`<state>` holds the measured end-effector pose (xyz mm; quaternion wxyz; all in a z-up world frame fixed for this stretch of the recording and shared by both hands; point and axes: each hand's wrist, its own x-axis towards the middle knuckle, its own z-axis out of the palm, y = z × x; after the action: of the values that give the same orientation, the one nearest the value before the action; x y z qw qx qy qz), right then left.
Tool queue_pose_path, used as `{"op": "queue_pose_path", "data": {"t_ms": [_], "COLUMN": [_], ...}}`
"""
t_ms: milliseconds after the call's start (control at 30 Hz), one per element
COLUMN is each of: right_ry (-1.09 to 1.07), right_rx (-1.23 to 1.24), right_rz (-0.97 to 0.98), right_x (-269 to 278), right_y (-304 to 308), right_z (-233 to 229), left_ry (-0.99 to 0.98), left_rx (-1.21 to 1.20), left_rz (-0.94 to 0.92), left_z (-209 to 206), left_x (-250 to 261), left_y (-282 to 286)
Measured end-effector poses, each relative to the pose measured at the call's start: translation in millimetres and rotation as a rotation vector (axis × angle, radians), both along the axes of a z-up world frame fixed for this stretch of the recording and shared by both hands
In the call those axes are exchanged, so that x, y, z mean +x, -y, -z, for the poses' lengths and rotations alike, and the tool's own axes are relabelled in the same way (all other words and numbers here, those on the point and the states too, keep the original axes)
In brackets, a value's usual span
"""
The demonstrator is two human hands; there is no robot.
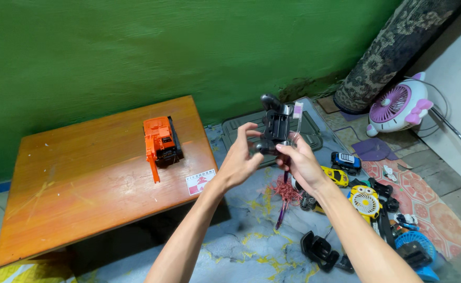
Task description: The person cleans a black and orange remote control using a toothbrush and a pink duster. They scrub the buttons and crevices of the remote, then use the duster to wipe the surface. The remote is handled throughout the clip, and the cleaning tools are used repeatedly.
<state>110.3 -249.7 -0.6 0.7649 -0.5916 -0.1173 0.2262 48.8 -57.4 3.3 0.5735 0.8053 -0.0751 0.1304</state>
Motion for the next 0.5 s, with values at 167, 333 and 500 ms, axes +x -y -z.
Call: {"op": "queue_pose_path", "data": {"t_ms": [167,333,500], "right_ry": [0.062,0.265,0.540], "right_rx": [-0.024,-0.231,-0.653], "right_rz": [0.032,0.024,0.091], "right_x": [3,9,15], "right_y": [8,18,43], "right_z": [7,16,5], "left_ry": [-0.206,-0.064,-0.144], "left_rx": [-0.532,-0.217,-0.330], "left_rz": [0.177,0.029,-0.150], "left_z": [20,32,29], "left_x": [22,36,45], "left_y": [12,32,30]}}
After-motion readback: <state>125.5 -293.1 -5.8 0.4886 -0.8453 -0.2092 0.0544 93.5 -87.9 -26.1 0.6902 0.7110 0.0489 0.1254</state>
